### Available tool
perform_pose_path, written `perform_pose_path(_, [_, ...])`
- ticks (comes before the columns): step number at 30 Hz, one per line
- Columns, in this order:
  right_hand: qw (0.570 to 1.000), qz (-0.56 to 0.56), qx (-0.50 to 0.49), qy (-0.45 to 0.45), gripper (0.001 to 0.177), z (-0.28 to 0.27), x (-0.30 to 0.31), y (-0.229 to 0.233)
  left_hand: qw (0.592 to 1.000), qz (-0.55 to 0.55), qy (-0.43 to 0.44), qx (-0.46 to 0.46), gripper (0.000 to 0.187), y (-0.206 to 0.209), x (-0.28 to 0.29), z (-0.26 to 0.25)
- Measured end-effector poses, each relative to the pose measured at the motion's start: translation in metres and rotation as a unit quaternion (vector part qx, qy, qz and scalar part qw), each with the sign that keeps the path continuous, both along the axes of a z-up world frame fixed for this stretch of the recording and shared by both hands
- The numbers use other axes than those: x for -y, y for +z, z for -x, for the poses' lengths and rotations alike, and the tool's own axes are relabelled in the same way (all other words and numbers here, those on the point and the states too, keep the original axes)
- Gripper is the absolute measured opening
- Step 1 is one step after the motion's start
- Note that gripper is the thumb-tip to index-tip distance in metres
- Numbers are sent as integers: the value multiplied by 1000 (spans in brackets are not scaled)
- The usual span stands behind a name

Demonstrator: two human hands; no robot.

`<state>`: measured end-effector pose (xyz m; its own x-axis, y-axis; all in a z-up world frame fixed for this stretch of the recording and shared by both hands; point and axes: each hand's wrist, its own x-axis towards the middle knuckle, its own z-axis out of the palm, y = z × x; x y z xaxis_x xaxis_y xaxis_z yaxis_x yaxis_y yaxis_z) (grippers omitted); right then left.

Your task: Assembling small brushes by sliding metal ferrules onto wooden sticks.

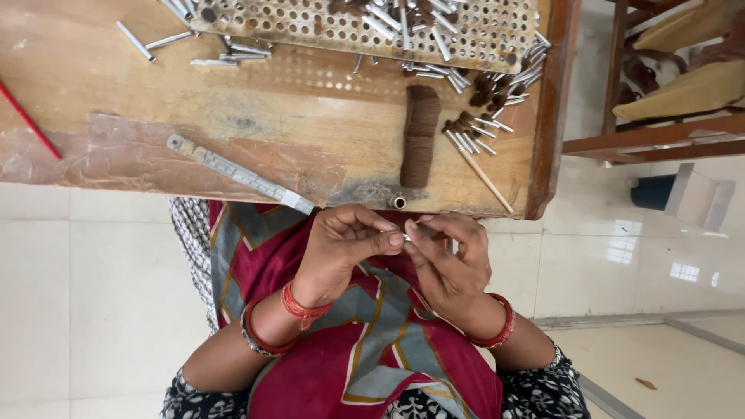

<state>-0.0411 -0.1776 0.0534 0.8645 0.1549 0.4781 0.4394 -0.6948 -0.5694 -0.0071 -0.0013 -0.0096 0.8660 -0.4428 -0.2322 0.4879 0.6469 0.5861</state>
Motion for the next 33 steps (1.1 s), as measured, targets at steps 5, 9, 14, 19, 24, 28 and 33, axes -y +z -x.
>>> perform_pose_path(5, [998,-14,62,-9,28,-7,4,-4,999,15,-1,-30,15,-2,4,-2])
perform_pose_path(9, [999,3,20,-45,29,-20,26,-2,1000,-27,14,7,14,13,-4,-14])
perform_pose_path(14, [974,152,-11,-165,30,-47,71,-15,996,-57,69,26,11,18,-9,-28])
perform_pose_path(19, [984,112,35,-132,28,-38,64,-11,996,-39,81,-1,16,19,-8,-37])
perform_pose_path(24, [996,-44,-45,-59,30,-9,39,-4,996,-38,86,-10,17,21,-7,-37])
perform_pose_path(28, [995,-58,-75,-24,31,0,33,-8,996,-34,85,-11,18,17,-5,-35])
perform_pose_path(33, [994,-73,-78,-18,29,2,33,-7,996,-37,87,1,19,10,-4,-33])
